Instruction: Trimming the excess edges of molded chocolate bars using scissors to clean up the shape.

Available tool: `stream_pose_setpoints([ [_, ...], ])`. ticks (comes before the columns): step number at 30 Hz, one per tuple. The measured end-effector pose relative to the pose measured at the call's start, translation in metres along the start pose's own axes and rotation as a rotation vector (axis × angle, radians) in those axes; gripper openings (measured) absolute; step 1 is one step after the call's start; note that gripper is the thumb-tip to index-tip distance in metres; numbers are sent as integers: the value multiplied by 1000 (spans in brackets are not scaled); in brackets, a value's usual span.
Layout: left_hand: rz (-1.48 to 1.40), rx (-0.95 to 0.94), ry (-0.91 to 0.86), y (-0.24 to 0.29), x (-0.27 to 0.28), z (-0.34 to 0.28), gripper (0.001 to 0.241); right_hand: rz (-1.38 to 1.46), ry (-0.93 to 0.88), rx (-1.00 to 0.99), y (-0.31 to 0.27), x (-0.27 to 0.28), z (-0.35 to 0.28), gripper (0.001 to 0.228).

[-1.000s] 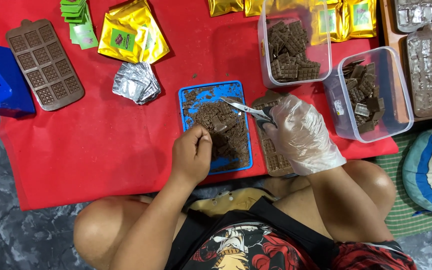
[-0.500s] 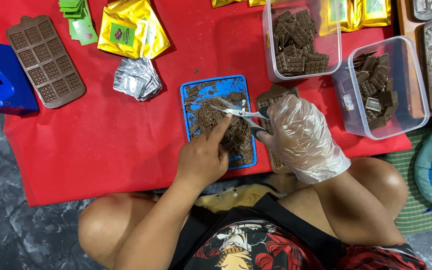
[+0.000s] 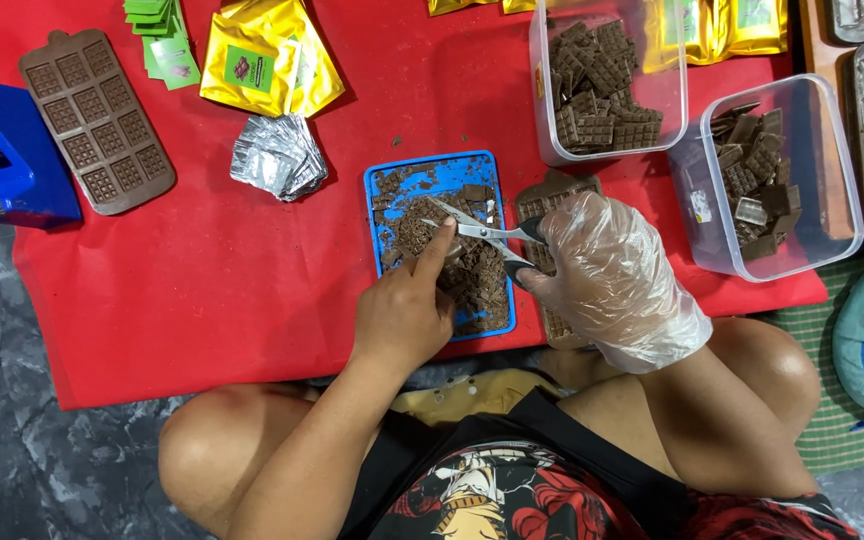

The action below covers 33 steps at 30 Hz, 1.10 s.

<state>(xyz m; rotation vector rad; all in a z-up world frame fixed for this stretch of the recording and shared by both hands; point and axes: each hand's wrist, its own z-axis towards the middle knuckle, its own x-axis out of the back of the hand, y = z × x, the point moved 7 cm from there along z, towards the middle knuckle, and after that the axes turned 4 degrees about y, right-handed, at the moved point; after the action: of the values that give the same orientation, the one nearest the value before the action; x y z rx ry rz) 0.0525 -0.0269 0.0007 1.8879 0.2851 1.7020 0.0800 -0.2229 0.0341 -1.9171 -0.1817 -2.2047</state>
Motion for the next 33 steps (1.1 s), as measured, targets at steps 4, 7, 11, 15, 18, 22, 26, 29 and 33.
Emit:
stream_pose_setpoints([
  [4,16,28,-18,-3,1,2,88,39,-15,-7,8,3,-3,49],
  [7,5,50,-9,-4,5,4,90,70,80,54,14,-3,-9,54],
  [11,-5,78,-28,-6,8,6,90,93,68,72,24,-10,-13,56],
  [15,-35,99,-35,-12,4,7,86,67,46,64,27,-22,-20,57],
  [18,-57,124,-35,-14,4,8,83,144,-40,-28,16,-9,-13,53],
  [22,-50,128,-32,-14,5,9,83,81,-84,0,14,-18,-12,51],
  [26,-78,114,-34,-14,3,9,78,12,97,94,14,-22,-17,57],
  [29,-90,104,-19,-13,4,8,79,3,78,69,16,-24,-17,59],
  [33,-77,98,11,-10,8,9,75,174,-177,-231,17,-38,-14,72],
])
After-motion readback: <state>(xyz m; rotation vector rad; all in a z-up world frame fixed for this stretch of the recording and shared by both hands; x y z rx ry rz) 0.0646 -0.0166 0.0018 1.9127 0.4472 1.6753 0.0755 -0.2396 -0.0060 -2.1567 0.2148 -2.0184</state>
